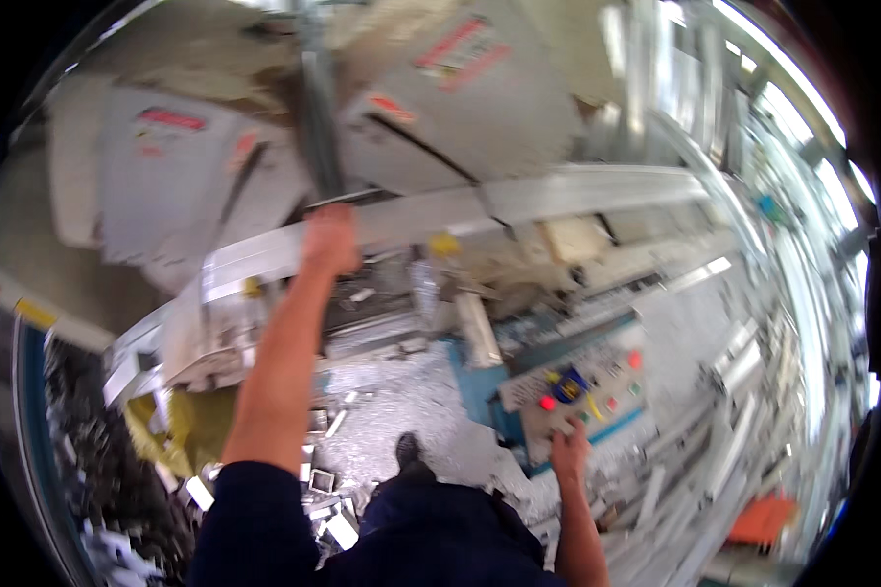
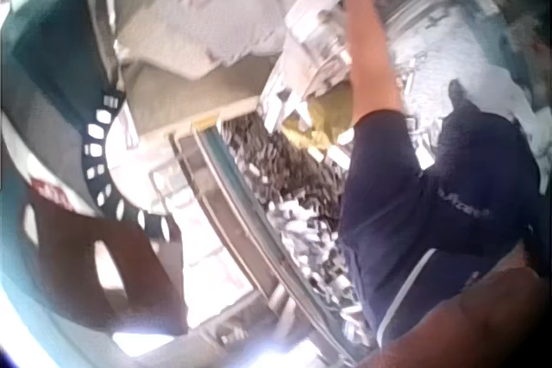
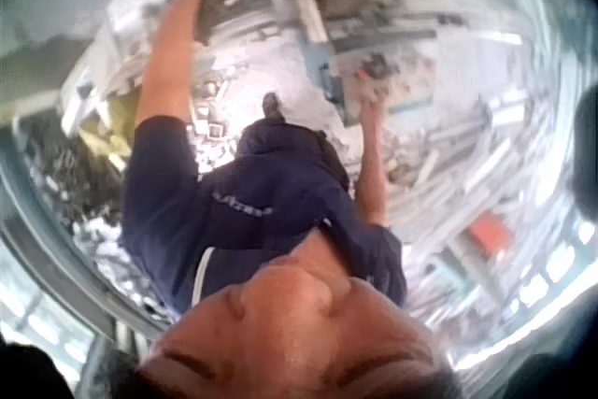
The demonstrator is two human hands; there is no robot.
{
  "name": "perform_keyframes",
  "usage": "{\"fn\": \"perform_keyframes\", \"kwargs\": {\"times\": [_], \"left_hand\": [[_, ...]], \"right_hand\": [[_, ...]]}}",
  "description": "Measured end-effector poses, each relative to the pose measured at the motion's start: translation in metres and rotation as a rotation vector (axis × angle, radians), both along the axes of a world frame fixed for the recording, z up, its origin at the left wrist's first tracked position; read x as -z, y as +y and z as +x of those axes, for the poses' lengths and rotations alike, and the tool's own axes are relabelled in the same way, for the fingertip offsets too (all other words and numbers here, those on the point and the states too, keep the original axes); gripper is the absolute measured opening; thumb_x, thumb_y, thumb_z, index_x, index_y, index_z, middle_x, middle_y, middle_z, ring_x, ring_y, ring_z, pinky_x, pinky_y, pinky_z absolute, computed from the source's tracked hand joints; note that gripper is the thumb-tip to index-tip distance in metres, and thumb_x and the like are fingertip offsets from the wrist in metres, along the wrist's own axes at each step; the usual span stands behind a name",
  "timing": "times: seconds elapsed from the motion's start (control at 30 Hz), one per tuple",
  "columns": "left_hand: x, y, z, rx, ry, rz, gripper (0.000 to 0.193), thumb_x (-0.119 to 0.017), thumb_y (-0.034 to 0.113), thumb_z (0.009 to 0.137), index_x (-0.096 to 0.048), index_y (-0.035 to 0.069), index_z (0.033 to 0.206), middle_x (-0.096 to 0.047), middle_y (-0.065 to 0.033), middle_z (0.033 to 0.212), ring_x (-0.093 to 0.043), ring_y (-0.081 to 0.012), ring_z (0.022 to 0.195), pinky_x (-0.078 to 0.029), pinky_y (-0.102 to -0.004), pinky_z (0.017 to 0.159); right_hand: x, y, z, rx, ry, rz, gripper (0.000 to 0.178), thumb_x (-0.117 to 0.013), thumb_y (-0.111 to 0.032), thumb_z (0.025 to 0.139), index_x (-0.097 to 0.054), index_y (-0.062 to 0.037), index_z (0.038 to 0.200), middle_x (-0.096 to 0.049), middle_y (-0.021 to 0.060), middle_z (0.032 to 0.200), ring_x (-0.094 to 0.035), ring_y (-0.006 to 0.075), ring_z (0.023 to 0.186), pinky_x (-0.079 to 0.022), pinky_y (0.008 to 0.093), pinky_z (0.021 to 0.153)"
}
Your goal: The person selects long aluminum profiles from a pile, measures them with a tape measure, and cuts them using a chop saw. After each cut, the person removes the cut piece and places it aside, repeating the process with additional profiles.
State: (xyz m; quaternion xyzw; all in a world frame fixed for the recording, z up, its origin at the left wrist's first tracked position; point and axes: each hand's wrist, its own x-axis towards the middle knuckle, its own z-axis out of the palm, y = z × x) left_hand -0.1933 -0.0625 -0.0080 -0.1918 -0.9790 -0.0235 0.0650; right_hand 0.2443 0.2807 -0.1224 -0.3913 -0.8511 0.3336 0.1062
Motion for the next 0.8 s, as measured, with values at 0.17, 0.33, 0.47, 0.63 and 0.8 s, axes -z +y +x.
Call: {"fn": "perform_keyframes", "kwargs": {"times": [0.17, 0.33, 0.47, 0.63, 0.8], "left_hand": [[0.006, -0.004, 0.005, -0.020, 0.031, -0.091, 0.067, -0.070, 0.013, 0.065, -0.046, -0.001, 0.126, -0.054, -0.0195, 0.122, -0.051, -0.0352, 0.118, -0.041, -0.0471, 0.100], [-0.001, 0.014, 0.011, -0.035, 0.049, -0.091, 0.069, -0.070, 0.014, 0.066, -0.044, 0.000, 0.128, -0.051, -0.0183, 0.125, -0.048, -0.0346, 0.122, -0.039, -0.0459, 0.102], [-0.006, 0.011, 0.011, -0.070, 0.042, -0.121, 0.070, -0.071, 0.016, 0.066, -0.044, 0.000, 0.128, -0.051, -0.0173, 0.125, -0.048, -0.0337, 0.122, -0.038, -0.0451, 0.103], [0.002, 0.001, 0.005, -0.109, 0.026, -0.116, 0.079, -0.074, 0.016, 0.061, -0.041, 0.001, 0.131, -0.049, -0.0174, 0.126, -0.047, -0.0358, 0.121, -0.037, -0.0470, 0.105], [0.003, 0.009, 0.009, -0.114, 0.018, -0.090, 0.080, -0.074, 0.016, 0.061, -0.041, 0.002, 0.133, -0.049, -0.0177, 0.127, -0.046, -0.0352, 0.123, -0.035, -0.0463, 0.108]], "right_hand": [[-0.007, 0.053, 0.001, -0.068, 0.051, 0.229, 0.032, -0.064, -0.022, 0.087, -0.061, -0.0033, 0.113, -0.068, 0.0221, 0.098, -0.066, 0.0366, 0.087, -0.051, 0.0432, 0.075], [0.019, 0.149, 0.010, -0.103, 0.071, 0.470, 0.043, -0.061, -0.021, 0.088, -0.056, 0.0030, 0.123, -0.055, 0.0280, 0.127, -0.056, 0.0435, 0.113, -0.046, 0.0460, 0.095], [0.018, 0.166, -0.006, -0.095, 0.023, 0.402, 0.043, -0.058, -0.014, 0.085, -0.054, 0.0031, 0.124, -0.056, 0.0280, 0.125, -0.056, 0.0439, 0.111, -0.047, 0.0463, 0.094], [0.005, 0.179, -0.011, -0.160, -0.175, 0.378, 0.043, -0.057, -0.014, 0.083, -0.056, 0.0000, 0.124, -0.059, 0.0243, 0.123, -0.059, 0.0425, 0.106, -0.049, 0.0467, 0.091], [0.014, 0.204, -0.014, -0.205, -0.237, 0.449, 0.030, -0.060, -0.019, 0.080, -0.064, -0.0035, 0.106, -0.066, 0.0209, 0.103, -0.063, 0.0402, 0.094, -0.050, 0.0493, 0.083]]}}
